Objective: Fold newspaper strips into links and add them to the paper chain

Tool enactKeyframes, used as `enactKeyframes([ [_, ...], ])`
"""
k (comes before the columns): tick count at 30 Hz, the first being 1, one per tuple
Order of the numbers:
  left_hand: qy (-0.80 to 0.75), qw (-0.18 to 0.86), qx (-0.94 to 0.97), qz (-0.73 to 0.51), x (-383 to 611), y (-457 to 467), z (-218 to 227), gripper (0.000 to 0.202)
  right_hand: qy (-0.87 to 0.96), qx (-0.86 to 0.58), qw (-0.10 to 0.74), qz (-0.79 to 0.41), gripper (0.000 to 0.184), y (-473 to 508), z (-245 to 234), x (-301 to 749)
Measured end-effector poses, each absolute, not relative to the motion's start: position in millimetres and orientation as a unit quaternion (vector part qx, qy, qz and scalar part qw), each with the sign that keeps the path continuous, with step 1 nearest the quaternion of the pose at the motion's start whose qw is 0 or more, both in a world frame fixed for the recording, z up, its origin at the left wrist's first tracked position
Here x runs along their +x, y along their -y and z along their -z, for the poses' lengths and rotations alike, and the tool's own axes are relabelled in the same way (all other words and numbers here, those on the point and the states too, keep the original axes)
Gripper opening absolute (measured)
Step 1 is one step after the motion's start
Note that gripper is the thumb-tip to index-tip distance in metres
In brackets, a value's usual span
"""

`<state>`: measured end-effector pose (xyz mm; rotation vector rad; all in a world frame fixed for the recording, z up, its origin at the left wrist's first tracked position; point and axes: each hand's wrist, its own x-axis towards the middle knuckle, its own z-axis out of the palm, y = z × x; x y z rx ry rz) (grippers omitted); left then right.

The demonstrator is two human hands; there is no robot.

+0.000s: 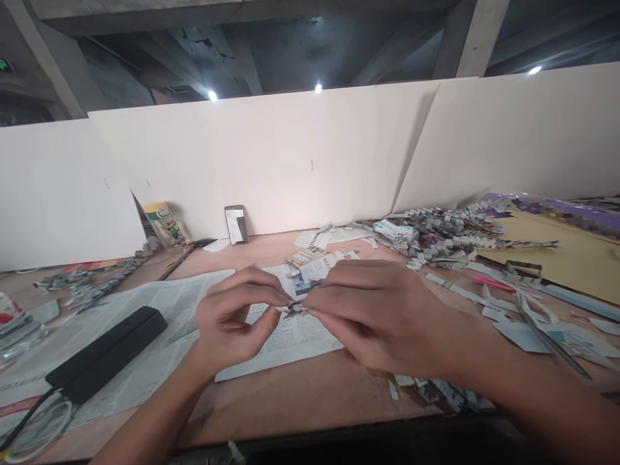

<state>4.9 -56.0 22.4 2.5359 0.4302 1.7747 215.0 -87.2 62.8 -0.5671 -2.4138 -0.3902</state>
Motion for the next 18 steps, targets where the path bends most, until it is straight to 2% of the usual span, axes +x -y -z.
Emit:
enactKeyframes([
  [8, -0.135, 0.013, 0.815, -0.563, 5.7, 54.6, -22.2, 0.026, 0.912, -0.207, 0.331, 0.123, 0.018, 83.5, -60.2, 216.2],
  [18, -0.152, 0.04, 0.815, -0.558, 5.8, 47.6, -17.1, 0.028, 0.913, -0.252, 0.302, 0.111, 0.018, 75.3, -58.8, 213.1],
])
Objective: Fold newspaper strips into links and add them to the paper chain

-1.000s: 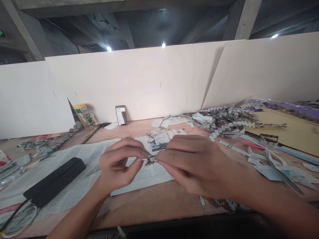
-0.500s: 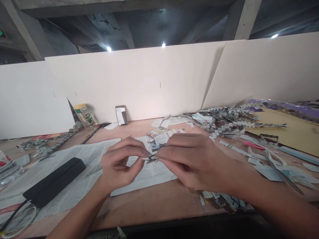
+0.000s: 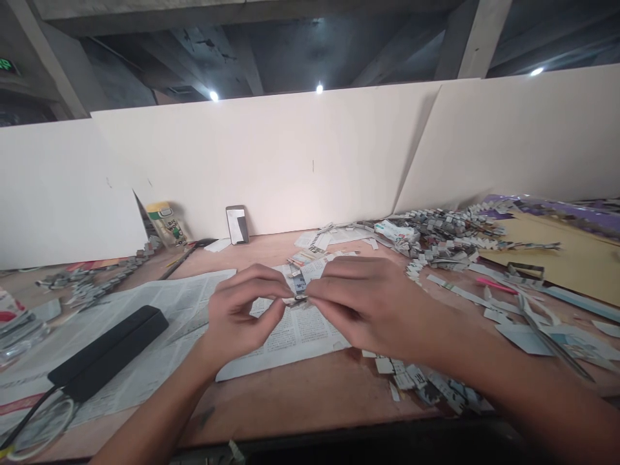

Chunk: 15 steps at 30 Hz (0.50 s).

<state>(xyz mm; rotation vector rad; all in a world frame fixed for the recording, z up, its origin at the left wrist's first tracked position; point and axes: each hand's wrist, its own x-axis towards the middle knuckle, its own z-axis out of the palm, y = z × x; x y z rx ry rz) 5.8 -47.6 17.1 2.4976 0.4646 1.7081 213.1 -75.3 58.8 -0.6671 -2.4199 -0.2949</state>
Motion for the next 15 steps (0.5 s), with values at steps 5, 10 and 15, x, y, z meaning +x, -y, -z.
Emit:
enactKeyframes([
  [5, -0.18, 0.048, 0.818, -0.544, 5.3, 39.9, -9.9, 0.026, 0.914, -0.307, 0.251, 0.083, 0.017, 72.3, -62.7, 209.6],
  [10, -0.221, 0.112, 0.819, -0.518, 6.7, 36.1, -6.1, 0.018, 0.918, -0.316, 0.232, 0.059, 0.019, 66.2, -60.1, 209.4],
  [15, -0.334, 0.279, 0.763, -0.479, 6.0, 35.5, -8.1, 0.007, 0.909, -0.29, 0.299, 0.017, 0.021, 49.8, -48.1, 209.8],
])
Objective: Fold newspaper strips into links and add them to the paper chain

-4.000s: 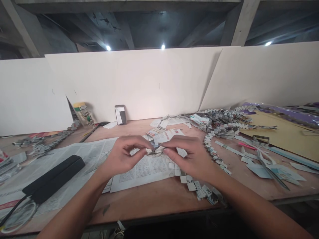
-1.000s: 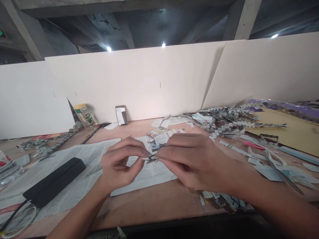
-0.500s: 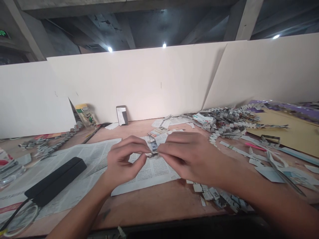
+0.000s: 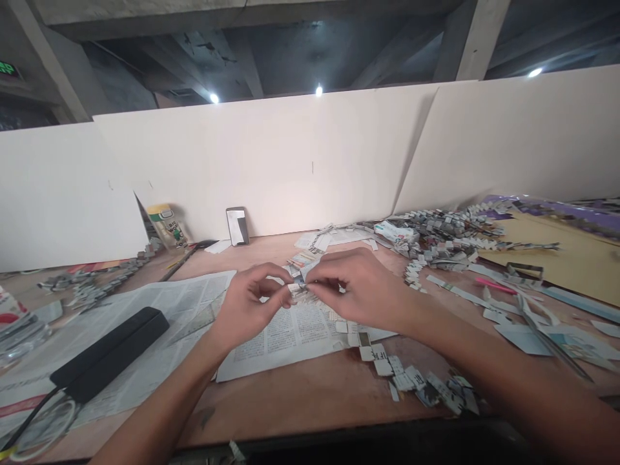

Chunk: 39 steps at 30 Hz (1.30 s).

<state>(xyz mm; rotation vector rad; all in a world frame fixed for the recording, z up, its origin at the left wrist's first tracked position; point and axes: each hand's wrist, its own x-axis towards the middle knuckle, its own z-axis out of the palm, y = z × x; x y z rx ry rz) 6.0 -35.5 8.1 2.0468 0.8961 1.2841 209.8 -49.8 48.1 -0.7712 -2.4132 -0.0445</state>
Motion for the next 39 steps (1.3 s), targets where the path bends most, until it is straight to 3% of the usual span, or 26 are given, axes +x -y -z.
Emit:
enactKeyframes([
  [10, -0.335, 0.331, 0.756, -0.456, 4.9, 32.8, -9.1, 0.013, 0.9, -0.302, 0.314, -0.024, 0.02, 48.4, -42.9, 209.4],
  [33, -0.366, 0.294, 0.715, -0.518, 10.1, 31.1, -4.5, 0.011, 0.88, -0.32, 0.348, -0.043, 0.019, 42.4, -34.9, 205.6],
  [39, -0.339, 0.212, 0.726, -0.56, 14.5, 34.5, -2.3, 0.017, 0.799, -0.326, 0.476, -0.169, 0.012, 33.9, -26.4, 207.1],
])
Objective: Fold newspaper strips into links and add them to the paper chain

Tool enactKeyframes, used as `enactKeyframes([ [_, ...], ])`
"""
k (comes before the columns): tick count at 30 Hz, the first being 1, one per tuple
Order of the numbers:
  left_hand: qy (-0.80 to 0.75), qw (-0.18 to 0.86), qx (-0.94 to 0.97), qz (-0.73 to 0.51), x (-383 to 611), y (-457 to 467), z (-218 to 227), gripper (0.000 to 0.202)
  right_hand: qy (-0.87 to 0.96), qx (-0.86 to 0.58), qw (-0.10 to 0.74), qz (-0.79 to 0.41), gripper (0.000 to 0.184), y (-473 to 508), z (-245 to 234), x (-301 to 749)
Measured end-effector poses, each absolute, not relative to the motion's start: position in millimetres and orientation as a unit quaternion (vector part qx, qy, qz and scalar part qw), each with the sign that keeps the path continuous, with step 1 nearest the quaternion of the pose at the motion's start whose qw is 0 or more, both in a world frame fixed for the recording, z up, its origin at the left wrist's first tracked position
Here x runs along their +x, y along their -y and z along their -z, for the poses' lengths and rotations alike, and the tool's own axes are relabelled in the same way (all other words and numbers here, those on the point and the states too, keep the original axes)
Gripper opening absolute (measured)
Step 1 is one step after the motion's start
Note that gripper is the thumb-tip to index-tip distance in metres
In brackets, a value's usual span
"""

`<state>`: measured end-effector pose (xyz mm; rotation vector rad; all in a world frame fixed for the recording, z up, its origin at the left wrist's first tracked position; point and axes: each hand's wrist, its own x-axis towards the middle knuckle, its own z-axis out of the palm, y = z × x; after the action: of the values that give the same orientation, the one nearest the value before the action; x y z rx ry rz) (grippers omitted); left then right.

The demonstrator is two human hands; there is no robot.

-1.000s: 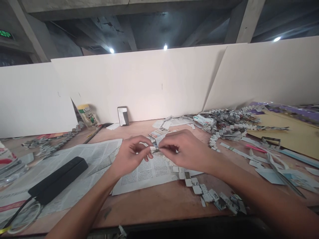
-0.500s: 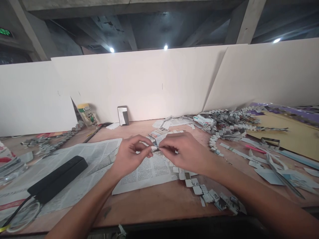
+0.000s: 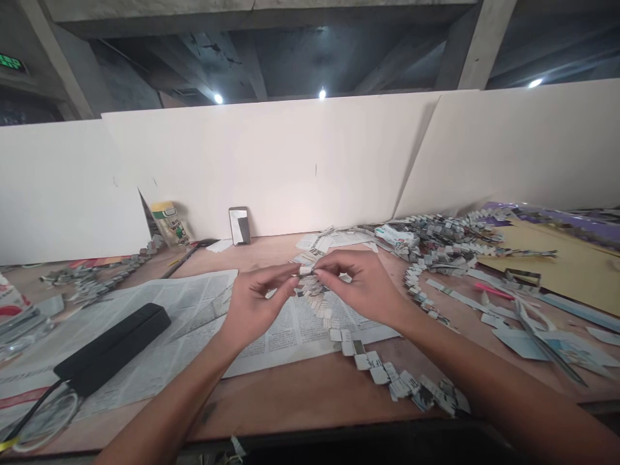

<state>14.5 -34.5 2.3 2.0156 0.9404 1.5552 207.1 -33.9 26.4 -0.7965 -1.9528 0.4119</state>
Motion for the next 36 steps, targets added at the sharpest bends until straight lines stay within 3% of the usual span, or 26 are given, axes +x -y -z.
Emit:
enactKeyframes([
  [5, -0.249, 0.096, 0.774, -0.575, 16.8, 38.1, 0.7, 0.032, 0.734, -0.265, 0.528, -0.336, 0.009, 24.7, -14.6, 206.3],
  [11, -0.221, 0.071, 0.771, -0.593, 22.4, 49.5, 0.7, 0.037, 0.685, -0.179, 0.528, -0.469, 0.013, 19.0, -7.5, 206.7],
  [21, -0.163, 0.045, 0.788, -0.593, 24.0, 54.2, -5.3, 0.037, 0.781, -0.19, 0.486, -0.343, 0.01, 25.7, -16.1, 219.8],
  [29, -0.165, 0.045, 0.786, -0.594, 22.4, 56.0, -5.6, 0.044, 0.72, -0.16, 0.483, -0.471, 0.007, 22.5, -12.8, 214.2],
  [36, -0.185, 0.16, 0.772, -0.586, 20.8, 53.6, -6.1, 0.04, 0.755, -0.185, 0.476, -0.411, 0.005, 23.0, -15.3, 219.0],
])
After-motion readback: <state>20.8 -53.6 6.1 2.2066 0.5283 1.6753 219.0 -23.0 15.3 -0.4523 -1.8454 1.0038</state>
